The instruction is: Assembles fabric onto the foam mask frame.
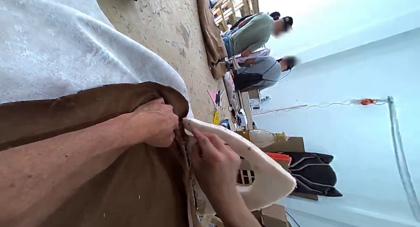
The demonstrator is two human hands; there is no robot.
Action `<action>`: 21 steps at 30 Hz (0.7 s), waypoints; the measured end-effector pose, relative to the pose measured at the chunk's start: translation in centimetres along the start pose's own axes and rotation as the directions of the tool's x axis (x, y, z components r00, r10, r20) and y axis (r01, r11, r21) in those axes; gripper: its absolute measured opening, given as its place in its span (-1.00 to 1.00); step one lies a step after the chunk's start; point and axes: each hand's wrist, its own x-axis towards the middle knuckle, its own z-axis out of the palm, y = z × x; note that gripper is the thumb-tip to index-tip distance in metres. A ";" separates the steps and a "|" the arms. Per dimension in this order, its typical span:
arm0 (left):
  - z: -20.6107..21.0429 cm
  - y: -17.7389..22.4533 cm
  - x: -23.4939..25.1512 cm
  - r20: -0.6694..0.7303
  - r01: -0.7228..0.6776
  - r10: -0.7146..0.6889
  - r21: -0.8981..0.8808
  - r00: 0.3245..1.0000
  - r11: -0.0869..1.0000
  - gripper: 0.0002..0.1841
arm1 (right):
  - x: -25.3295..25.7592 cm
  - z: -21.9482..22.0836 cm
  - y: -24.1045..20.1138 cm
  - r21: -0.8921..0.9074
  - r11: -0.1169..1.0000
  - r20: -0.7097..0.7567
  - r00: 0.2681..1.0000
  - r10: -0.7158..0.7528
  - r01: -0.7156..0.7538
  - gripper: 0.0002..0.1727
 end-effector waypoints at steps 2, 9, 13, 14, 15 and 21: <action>0.1 0.0 -0.1 -0.021 -0.001 0.001 -0.011 1.000 1.000 -0.71 | 0.0 2.2 -0.6 -0.019 0.999 0.046 0.998 0.050 -0.050 -0.78; -0.2 0.4 0.2 0.068 0.036 -0.035 -0.013 0.997 0.999 -0.74 | -3.2 2.6 -1.3 0.027 0.938 0.003 0.938 0.346 -0.346 -0.85; -0.3 0.7 0.4 0.073 0.090 -0.089 -0.018 0.993 0.996 -0.70 | -1.2 3.6 -0.9 0.057 0.936 -0.107 0.930 0.351 -0.347 -0.86; -0.2 0.6 0.4 0.065 0.097 -0.095 -0.025 0.993 0.995 -0.72 | -0.6 3.9 -0.9 0.040 0.936 -0.067 0.934 0.351 -0.349 -0.85; -0.2 0.6 0.5 0.062 0.101 -0.099 -0.033 0.993 0.994 -0.73 | -0.2 4.1 -1.0 0.017 0.937 -0.005 0.937 0.349 -0.349 -0.84; -0.4 0.6 0.3 0.059 0.094 -0.092 -0.036 0.994 0.995 -0.74 | -0.9 4.5 -1.8 -0.128 0.941 0.244 0.910 0.335 -0.312 -0.69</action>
